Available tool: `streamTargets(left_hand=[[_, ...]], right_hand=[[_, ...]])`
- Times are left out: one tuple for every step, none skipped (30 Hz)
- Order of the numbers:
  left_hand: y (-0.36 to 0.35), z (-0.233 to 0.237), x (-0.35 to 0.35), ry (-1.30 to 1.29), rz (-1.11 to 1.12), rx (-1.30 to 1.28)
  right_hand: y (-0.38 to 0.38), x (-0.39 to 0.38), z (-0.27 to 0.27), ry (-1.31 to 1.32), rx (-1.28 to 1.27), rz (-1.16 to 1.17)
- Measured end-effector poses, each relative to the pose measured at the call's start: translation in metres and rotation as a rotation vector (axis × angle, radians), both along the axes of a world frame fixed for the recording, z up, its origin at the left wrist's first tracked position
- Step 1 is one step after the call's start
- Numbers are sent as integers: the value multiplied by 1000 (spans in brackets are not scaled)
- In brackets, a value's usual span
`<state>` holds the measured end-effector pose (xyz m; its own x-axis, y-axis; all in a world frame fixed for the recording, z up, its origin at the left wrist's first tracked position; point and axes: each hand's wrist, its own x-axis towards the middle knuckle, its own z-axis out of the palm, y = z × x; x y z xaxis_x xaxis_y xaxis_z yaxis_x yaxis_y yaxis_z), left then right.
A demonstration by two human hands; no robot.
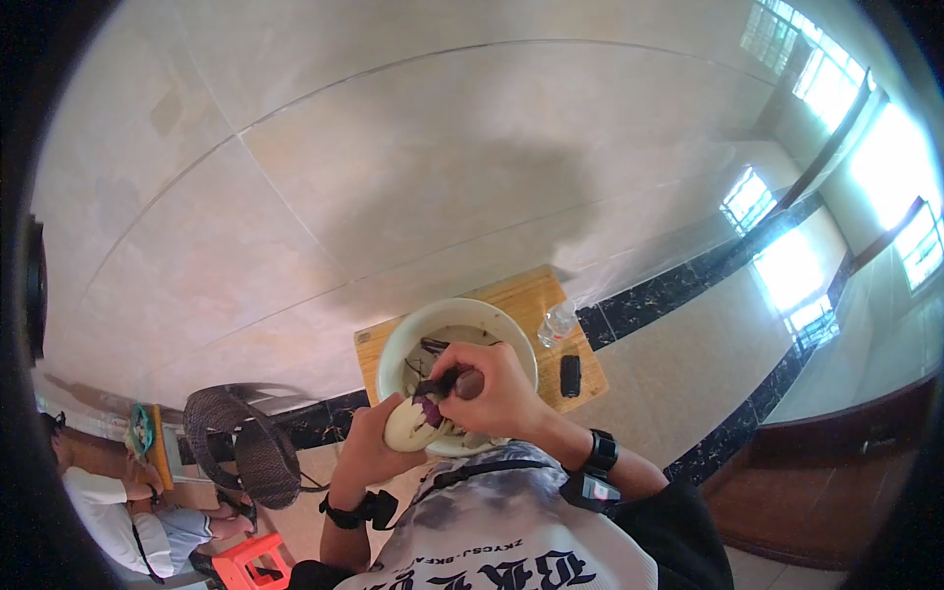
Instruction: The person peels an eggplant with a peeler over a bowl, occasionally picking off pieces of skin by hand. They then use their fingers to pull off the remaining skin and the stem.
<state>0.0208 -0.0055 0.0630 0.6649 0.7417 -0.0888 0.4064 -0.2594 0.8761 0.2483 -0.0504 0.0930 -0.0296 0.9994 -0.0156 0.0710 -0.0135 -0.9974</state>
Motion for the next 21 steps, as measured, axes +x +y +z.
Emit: streamTargets(left_hand=[[0,-1,0,-14,-12,-30],[0,-2,0,-26,-23,-59],[-1,-3,1,-41,-21,-84],[-2,-3,2,-56,-15,-108],[-3,-3,3,-70,-9,-133],[-4,-2,4,-76,-4,-144],[-3,0,5,-83,1,-156],[-3,1,5,-91,5,-165],[-3,1,4,-86,-16,-166],[-3,1,2,-80,-38,-167],[-2,1,1,-74,-61,-167],[-2,2,0,-68,-70,-163],[-1,3,-1,-64,-80,-159],[-2,4,-2,-59,-90,-156],[-2,4,-2,-58,-93,-152],[-1,3,-3,-57,-96,-149],[-2,3,-3,-57,-101,-147],[-2,3,-4,-54,-101,-140],[-2,4,-4,-52,-100,-132],[-3,4,-4,-50,-98,-125],[-2,3,-4,-59,-91,-96]], right_hand=[[0,1,3,32,-54,5],[0,5,3,95,-70,48],[-1,12,4,158,-85,91],[-1,16,5,221,-101,138],[-1,17,8,230,-83,154],[-2,17,13,238,-66,169],[0,17,16,245,-50,184],[-1,17,15,201,-21,174],[-3,17,12,157,8,163],[-4,17,10,115,37,152],[-6,16,9,99,45,136],[-8,16,9,84,54,118],[-9,16,10,68,62,101],[-8,16,8,-8,126,98],[-5,17,5,-85,189,94],[-4,17,3,-162,251,89],[-4,16,3,-176,238,76],[-5,14,3,-189,224,62],[-6,13,4,-203,211,49],[-6,12,4,-189,246,54],[-5,11,3,-176,281,60]])
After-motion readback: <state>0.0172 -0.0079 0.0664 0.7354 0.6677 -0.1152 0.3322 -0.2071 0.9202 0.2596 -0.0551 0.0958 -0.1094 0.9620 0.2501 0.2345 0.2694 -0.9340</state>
